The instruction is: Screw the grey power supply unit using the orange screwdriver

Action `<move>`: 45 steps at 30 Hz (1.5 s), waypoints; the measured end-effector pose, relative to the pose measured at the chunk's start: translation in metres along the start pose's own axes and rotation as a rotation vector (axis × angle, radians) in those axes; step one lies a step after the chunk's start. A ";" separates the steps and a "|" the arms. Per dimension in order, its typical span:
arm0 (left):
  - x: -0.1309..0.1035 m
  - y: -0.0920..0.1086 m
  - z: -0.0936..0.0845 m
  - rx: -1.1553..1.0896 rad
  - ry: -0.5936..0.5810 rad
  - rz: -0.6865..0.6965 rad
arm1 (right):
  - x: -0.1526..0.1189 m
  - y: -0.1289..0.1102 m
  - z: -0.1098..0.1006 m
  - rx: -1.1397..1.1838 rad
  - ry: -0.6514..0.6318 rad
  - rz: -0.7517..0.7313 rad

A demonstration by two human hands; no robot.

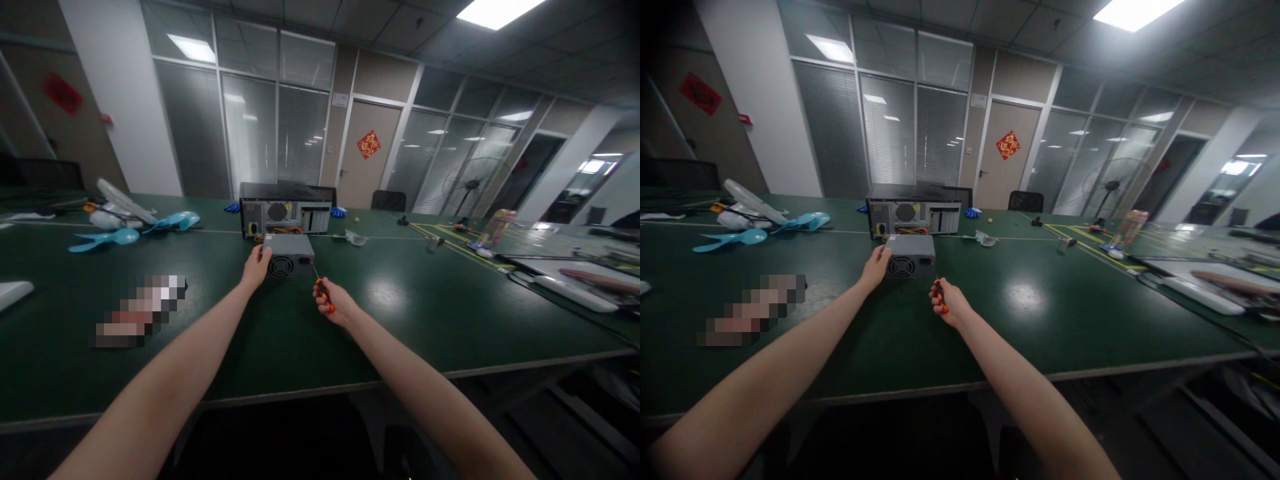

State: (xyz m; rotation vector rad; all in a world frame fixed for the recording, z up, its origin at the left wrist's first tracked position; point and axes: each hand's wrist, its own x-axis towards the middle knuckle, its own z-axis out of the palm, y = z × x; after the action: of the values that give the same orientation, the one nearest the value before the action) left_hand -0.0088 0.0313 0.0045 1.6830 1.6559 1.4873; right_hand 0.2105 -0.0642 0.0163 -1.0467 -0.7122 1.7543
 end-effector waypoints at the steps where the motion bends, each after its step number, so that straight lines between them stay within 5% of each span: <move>1: 0.000 0.000 0.000 0.004 -0.003 -0.003 | 0.000 0.000 0.000 0.000 -0.001 0.006; 45: 0.000 0.000 0.000 0.009 -0.006 -0.010 | 0.000 -0.001 0.000 -0.029 0.017 0.003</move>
State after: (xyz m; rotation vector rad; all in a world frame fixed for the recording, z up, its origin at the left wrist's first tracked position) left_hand -0.0088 0.0316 0.0051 1.6798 1.6684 1.4706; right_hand 0.2111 -0.0642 0.0169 -1.0817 -0.7283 1.7404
